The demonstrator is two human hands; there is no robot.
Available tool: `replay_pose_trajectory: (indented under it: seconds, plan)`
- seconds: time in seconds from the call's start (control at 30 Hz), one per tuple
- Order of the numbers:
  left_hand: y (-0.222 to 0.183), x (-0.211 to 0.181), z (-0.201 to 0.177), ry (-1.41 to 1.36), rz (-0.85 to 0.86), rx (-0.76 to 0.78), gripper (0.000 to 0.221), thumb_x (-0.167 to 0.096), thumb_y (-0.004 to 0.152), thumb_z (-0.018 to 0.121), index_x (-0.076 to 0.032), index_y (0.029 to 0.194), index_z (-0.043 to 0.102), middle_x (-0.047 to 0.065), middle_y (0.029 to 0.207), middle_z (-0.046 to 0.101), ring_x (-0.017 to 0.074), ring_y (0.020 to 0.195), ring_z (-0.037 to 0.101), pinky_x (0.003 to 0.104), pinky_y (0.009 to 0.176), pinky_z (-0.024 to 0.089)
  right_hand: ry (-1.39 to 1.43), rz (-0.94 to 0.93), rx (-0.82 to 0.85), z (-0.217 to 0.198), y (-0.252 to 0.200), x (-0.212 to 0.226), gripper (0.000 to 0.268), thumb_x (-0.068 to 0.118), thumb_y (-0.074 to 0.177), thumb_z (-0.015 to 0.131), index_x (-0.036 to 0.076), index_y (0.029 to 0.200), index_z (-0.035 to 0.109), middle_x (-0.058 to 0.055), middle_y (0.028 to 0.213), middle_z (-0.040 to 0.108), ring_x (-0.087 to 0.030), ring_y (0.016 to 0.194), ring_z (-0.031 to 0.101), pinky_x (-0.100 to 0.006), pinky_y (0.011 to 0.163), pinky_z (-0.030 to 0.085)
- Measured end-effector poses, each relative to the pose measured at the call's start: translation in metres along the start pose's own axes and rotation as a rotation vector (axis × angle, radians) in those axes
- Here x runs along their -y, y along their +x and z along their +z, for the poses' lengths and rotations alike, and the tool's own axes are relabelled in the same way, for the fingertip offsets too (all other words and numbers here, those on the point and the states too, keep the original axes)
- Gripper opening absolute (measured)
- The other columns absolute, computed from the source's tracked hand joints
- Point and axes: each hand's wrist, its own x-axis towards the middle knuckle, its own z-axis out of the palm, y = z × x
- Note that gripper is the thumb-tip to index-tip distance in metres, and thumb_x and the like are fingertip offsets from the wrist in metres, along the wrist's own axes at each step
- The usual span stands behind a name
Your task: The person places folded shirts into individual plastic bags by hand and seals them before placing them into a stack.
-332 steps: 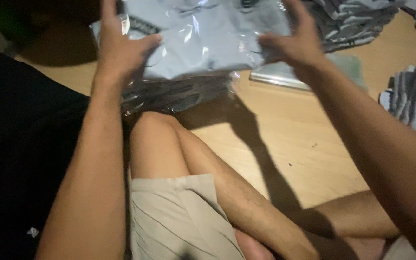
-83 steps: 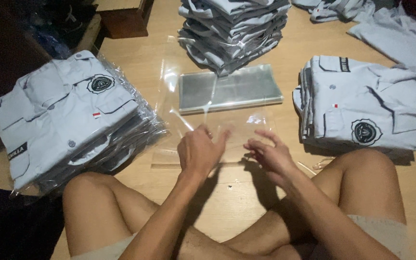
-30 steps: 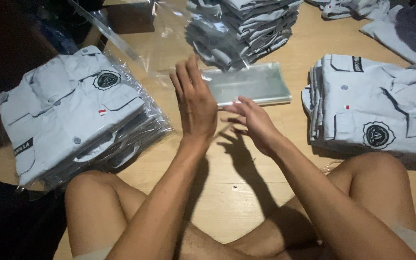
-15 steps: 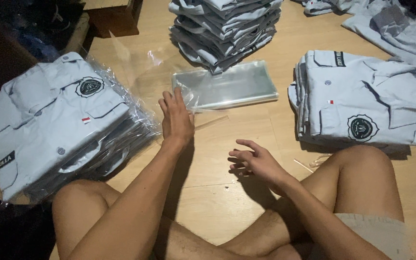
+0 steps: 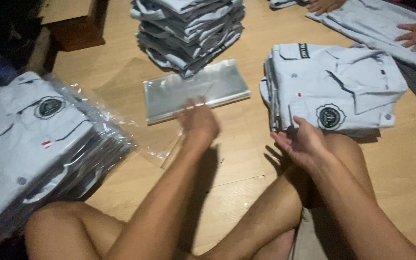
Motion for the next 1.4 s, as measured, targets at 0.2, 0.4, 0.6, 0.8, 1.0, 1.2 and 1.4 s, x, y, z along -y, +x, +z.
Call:
replay_pose_trajectory:
  seconds: [0.2,0.4,0.6,0.8,1.0,1.2,1.4]
  plan:
    - [-0.015,-0.105,0.092,-1.201,0.421,0.306,0.062,-0.034,0.080,0.083,0.006,0.125,0.066,0.027,0.101,0.070,0.0258,0.089,0.067,0.035,0.077,0.060,0.266,0.071,-0.065,-0.017,0.047,0.005,0.057,0.028,0.104,0.062,0.000,0.145,0.034,-0.011,0.124,0.036,-0.020,0.101,0.054,-0.034,0.091,0.059]
    - [0.015,-0.123,0.099,-0.970,0.301,0.255,0.077,-0.072,0.084,0.065,-0.011,0.131,0.065,0.016,0.124,0.069,0.0352,0.123,0.065,0.052,0.099,0.053,0.433,0.042,-0.019,-0.020,0.047,0.000,0.021,0.020,0.104,0.063,0.003,0.108,0.052,0.000,0.091,0.047,-0.012,0.074,0.060,-0.027,0.069,0.050]
    - [-0.037,-0.133,0.027,-1.584,0.184,0.568,0.107,-0.055,0.070,0.078,0.008,0.150,0.045,0.031,0.149,0.051,0.0451,0.140,0.048,0.058,0.115,0.038,0.118,0.074,0.158,0.017,-0.079,-0.001,0.023,0.027,0.099,0.070,0.006,0.102,0.061,0.000,0.080,0.051,-0.006,0.062,0.054,-0.008,0.043,0.038]
    - [-0.010,-0.091,0.069,-1.529,0.148,0.373,0.078,-0.019,0.077,0.085,-0.007,0.145,0.048,0.022,0.139,0.059,0.0421,0.133,0.055,0.056,0.102,0.050,0.534,-0.108,-0.015,0.049,-0.133,0.022,0.041,0.033,0.082,0.077,0.011,0.114,0.067,-0.004,0.110,0.073,-0.020,0.098,0.071,-0.037,0.092,0.057]
    - [0.002,-0.004,0.110,-2.342,0.179,0.806,0.039,-0.056,0.081,0.073,-0.021,0.098,0.071,0.009,0.116,0.076,0.0270,0.117,0.068,0.040,0.101,0.049,0.527,-0.092,-0.001,0.041,-0.117,0.008,0.032,0.019,0.087,0.072,0.006,0.116,0.069,-0.011,0.114,0.076,-0.025,0.100,0.076,-0.043,0.091,0.062]
    - [0.088,-0.014,0.148,-2.283,-0.066,0.884,0.086,-0.063,0.103,0.019,0.006,0.143,0.049,0.031,0.146,0.053,0.0463,0.138,0.050,0.064,0.116,0.039,0.470,-0.068,-0.012,0.020,-0.126,0.033,0.035,0.015,0.081,0.070,0.005,0.114,0.068,-0.013,0.116,0.076,-0.028,0.104,0.076,-0.052,0.097,0.060]
    - [0.081,-0.019,0.073,-2.012,0.007,0.978,0.058,-0.048,0.087,0.050,-0.002,0.120,0.065,0.024,0.119,0.067,0.0421,0.109,0.064,0.059,0.095,0.052,-0.030,-0.052,-0.092,-0.027,-0.109,0.026,0.037,0.016,0.085,0.074,0.001,0.118,0.066,-0.013,0.108,0.074,-0.027,0.094,0.075,-0.050,0.085,0.061]
